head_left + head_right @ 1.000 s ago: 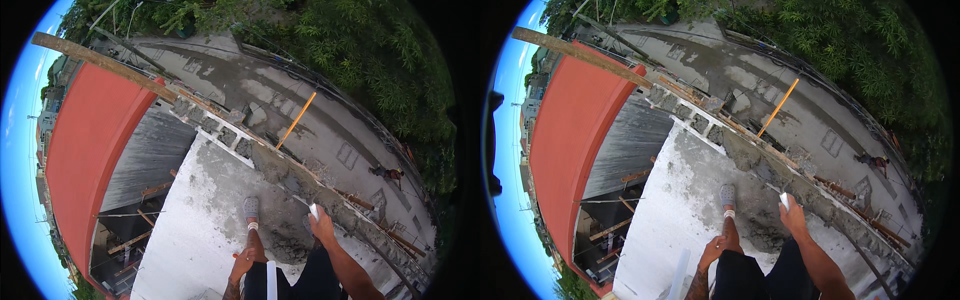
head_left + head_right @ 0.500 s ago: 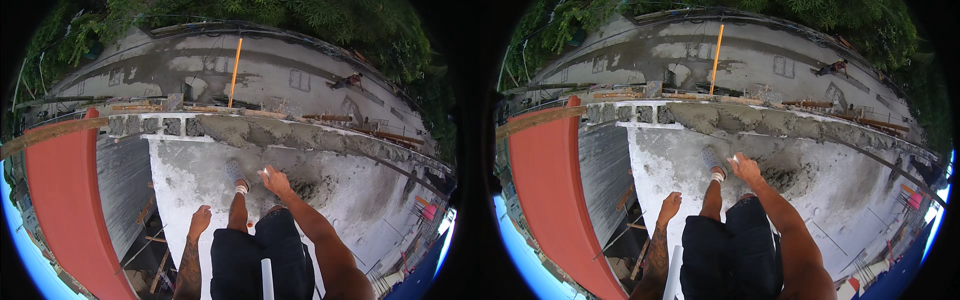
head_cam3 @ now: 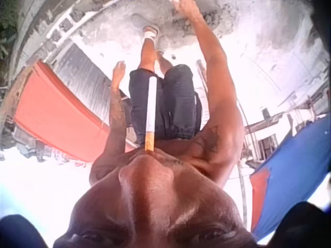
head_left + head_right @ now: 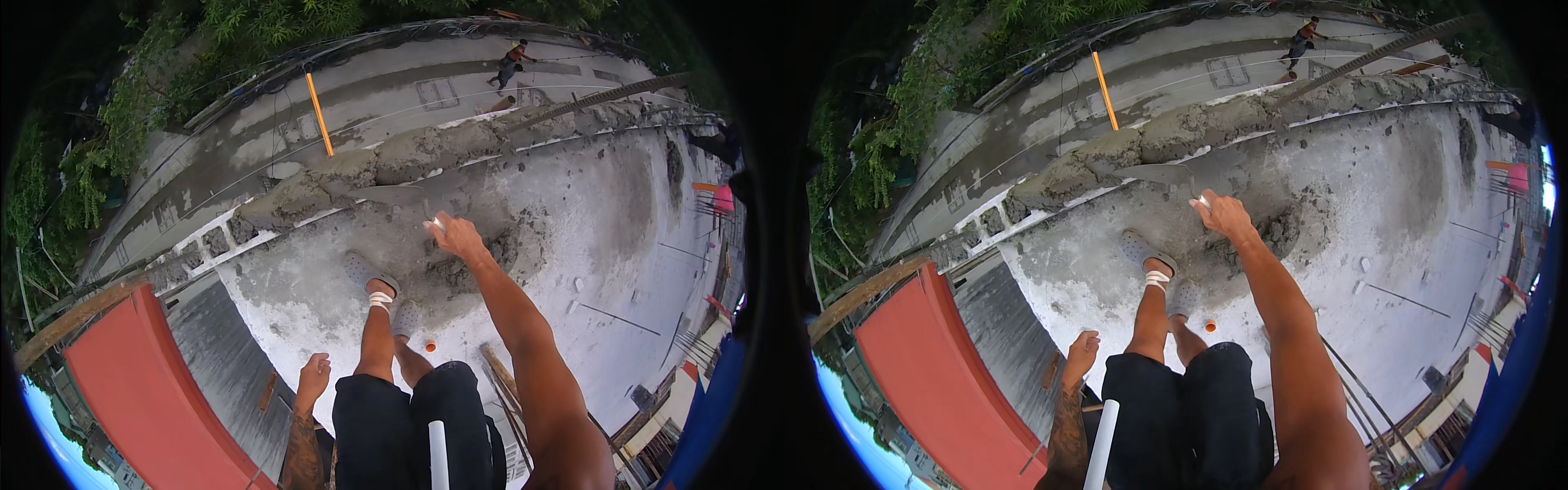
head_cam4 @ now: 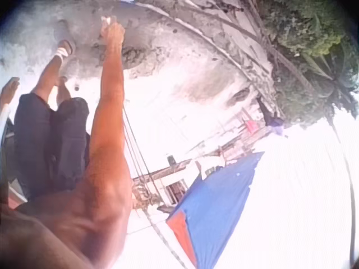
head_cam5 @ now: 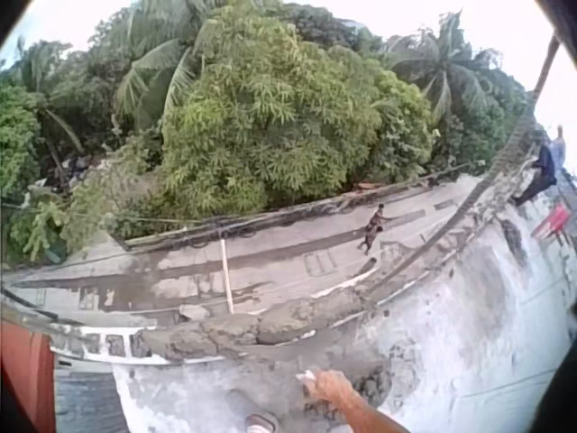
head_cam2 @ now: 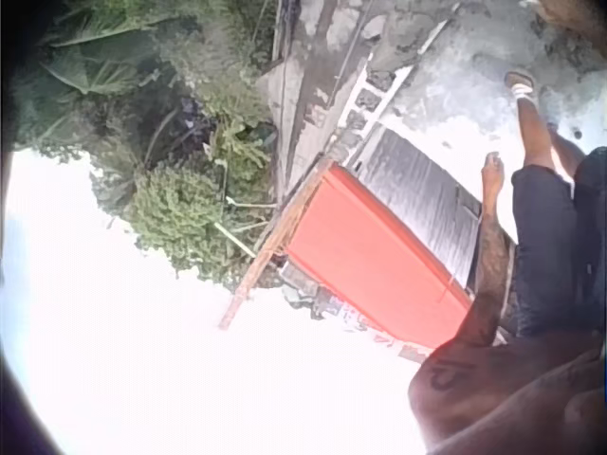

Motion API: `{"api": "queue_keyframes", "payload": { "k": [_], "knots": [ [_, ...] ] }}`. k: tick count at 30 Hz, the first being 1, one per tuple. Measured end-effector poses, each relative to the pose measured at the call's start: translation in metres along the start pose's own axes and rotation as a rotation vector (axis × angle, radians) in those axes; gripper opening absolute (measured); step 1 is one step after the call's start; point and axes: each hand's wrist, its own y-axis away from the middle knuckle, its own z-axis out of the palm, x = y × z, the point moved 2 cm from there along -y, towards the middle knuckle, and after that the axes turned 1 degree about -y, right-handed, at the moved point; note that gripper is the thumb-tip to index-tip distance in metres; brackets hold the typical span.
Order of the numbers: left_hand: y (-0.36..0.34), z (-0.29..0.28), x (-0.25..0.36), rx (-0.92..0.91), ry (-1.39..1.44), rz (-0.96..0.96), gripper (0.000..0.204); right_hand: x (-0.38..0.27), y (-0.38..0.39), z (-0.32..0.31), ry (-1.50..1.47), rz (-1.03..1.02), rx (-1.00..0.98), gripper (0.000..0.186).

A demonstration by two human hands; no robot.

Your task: The person scoops wet cement with a trowel and applies it to the top of a partially built concrete block wall. They spread the mortar along the joints and continue adding cement to extend the wall section.

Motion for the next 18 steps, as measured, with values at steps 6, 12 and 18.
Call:
{"api": "queue_keyframes", "payload": {
  "k": [6,12,18],
  "knots": [
    [0.014,0.018,0.061,-0.092,-0.095,0.100,0.031,0.024,0.044,-0.002,-0.345,0.145,0.016,0.053],
    [-0.009,0.084,0.074,-0.347,-0.248,0.121,0.029,0.087,0.195,0.080,-0.709,0.531,0.226,0.051],
    [-0.052,0.192,0.047,-0.655,-0.476,0.281,0.029,0.165,0.338,0.283,-1.145,1.159,0.625,0.051]
  ]
}}
